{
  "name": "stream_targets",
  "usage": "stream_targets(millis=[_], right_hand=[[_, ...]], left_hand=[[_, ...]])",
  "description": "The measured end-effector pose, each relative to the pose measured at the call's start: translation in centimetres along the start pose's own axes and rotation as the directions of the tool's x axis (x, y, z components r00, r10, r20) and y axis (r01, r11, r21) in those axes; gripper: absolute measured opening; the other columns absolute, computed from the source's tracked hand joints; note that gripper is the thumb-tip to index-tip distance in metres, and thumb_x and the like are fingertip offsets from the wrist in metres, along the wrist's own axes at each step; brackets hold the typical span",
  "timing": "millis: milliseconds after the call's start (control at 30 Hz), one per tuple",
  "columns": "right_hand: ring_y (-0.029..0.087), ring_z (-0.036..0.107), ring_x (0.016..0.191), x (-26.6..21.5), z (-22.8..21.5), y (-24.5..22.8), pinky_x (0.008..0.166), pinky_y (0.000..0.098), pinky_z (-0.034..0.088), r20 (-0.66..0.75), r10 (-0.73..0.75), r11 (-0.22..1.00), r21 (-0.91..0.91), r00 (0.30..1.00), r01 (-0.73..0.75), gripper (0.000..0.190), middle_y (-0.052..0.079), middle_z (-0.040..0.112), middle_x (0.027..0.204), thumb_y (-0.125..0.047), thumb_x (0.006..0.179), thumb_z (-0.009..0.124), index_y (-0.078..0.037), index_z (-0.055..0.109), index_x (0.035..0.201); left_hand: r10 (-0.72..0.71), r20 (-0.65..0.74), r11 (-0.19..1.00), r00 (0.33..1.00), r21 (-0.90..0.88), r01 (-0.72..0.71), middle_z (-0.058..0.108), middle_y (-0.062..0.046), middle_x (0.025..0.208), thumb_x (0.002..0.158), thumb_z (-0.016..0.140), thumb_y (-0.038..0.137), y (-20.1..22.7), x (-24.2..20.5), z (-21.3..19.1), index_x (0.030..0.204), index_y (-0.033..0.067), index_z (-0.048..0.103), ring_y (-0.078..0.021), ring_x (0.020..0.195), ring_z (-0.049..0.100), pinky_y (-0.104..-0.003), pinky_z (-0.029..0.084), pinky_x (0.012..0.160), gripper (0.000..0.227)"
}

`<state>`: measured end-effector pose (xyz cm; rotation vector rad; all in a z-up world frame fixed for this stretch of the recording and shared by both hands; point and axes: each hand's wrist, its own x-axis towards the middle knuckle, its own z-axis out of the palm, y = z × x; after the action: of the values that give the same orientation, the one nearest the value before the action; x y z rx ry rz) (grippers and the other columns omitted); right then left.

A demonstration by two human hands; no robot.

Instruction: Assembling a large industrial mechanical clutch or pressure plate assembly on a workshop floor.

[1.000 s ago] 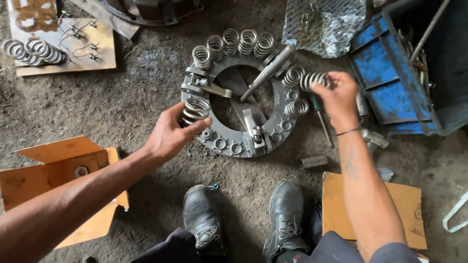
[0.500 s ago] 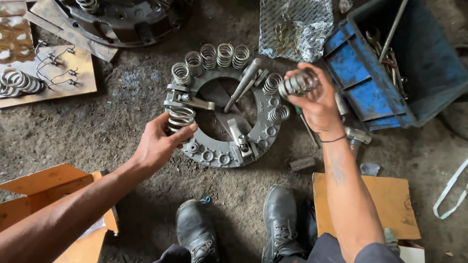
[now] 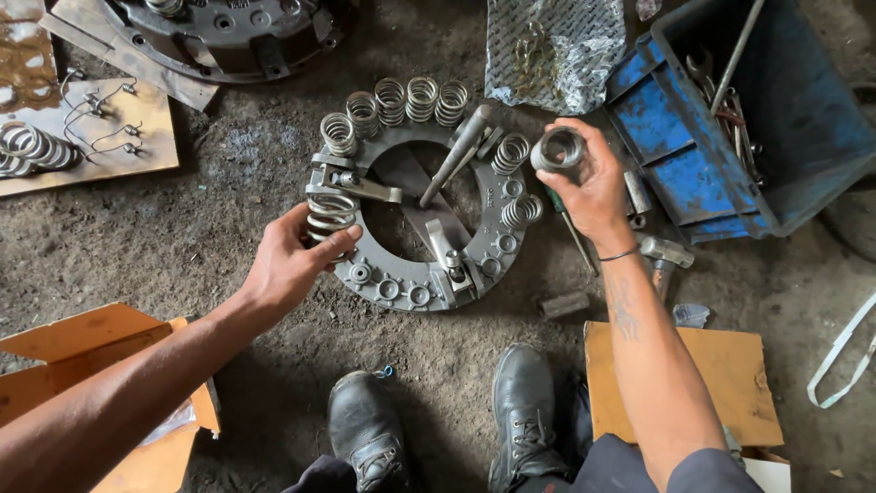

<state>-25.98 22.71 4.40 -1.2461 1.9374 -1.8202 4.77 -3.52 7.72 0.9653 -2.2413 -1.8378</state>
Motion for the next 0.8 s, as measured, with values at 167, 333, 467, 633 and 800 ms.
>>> stream_targets(millis=[167,333,467,633,800], right_hand=[[0.014,0.063,0.123,-0.4,-0.8,2.0,0.113,0.0312,0.051,-0.038,0.053,0.997,0.056,0.998,-0.051,0.065,0.007,0.063,0.135,0.013,0.085,0.077,-0.003,0.052,0.142],[0.016,0.064,0.124,-0.9,-1.1,4.7,0.111,0.0315,0.053,-0.09,0.175,0.959,0.24,0.98,-0.149,0.068,0.008,0.064,0.13,0.013,0.082,0.077,-0.003,0.049,0.142],[0.016,0.067,0.109,-1.1,-1.6,8.7,0.099,0.0324,0.057,-0.172,0.336,0.9,0.348,0.926,-0.262,0.069,0.006,0.064,0.119,0.011,0.08,0.077,-0.005,0.046,0.14],[0.013,0.066,0.101,-1.3,-0.9,12.2,0.09,0.0296,0.059,-0.228,0.395,0.907,0.253,0.89,-0.338,0.062,0.005,0.063,0.113,0.007,0.078,0.081,-0.006,0.048,0.129],[0.011,0.065,0.091,-1.5,0.8,13.0,0.079,0.0276,0.056,-0.237,0.331,0.929,-0.088,0.913,-0.36,0.059,0.005,0.065,0.102,-0.003,0.075,0.088,-0.006,0.048,0.118]], left_hand=[[0.016,-0.001,1.0,1.0,-0.019,-0.016,0.074,-0.004,0.088,0.087,0.075,0.035,-0.3,0.3,0.1,0.113,0.0047,0.067,-0.0109,0.075,0.066,-0.031,0.055,0.067,0.04],[0.011,-0.011,1.0,1.0,0.007,-0.011,0.074,-0.004,0.086,0.087,0.076,0.034,0.0,0.0,0.0,0.111,0.0044,0.069,-0.0105,0.074,0.064,-0.03,0.054,0.065,0.039],[0.024,-0.002,1.0,1.0,0.009,-0.024,0.073,-0.005,0.085,0.087,0.076,0.034,-0.6,0.2,-0.1,0.11,0.0035,0.068,-0.0113,0.073,0.064,-0.031,0.053,0.065,0.039],[0.03,-0.006,1.0,1.0,0.007,-0.03,0.073,-0.005,0.086,0.087,0.076,0.033,-0.9,0.4,-0.3,0.111,0.0026,0.068,-0.0118,0.073,0.064,-0.032,0.053,0.066,0.04],[0.029,0.004,0.999,1.0,0.026,-0.03,0.073,-0.006,0.087,0.088,0.076,0.033,-0.9,0.3,-0.5,0.114,0.0025,0.068,-0.0123,0.077,0.066,-0.032,0.055,0.07,0.04]])
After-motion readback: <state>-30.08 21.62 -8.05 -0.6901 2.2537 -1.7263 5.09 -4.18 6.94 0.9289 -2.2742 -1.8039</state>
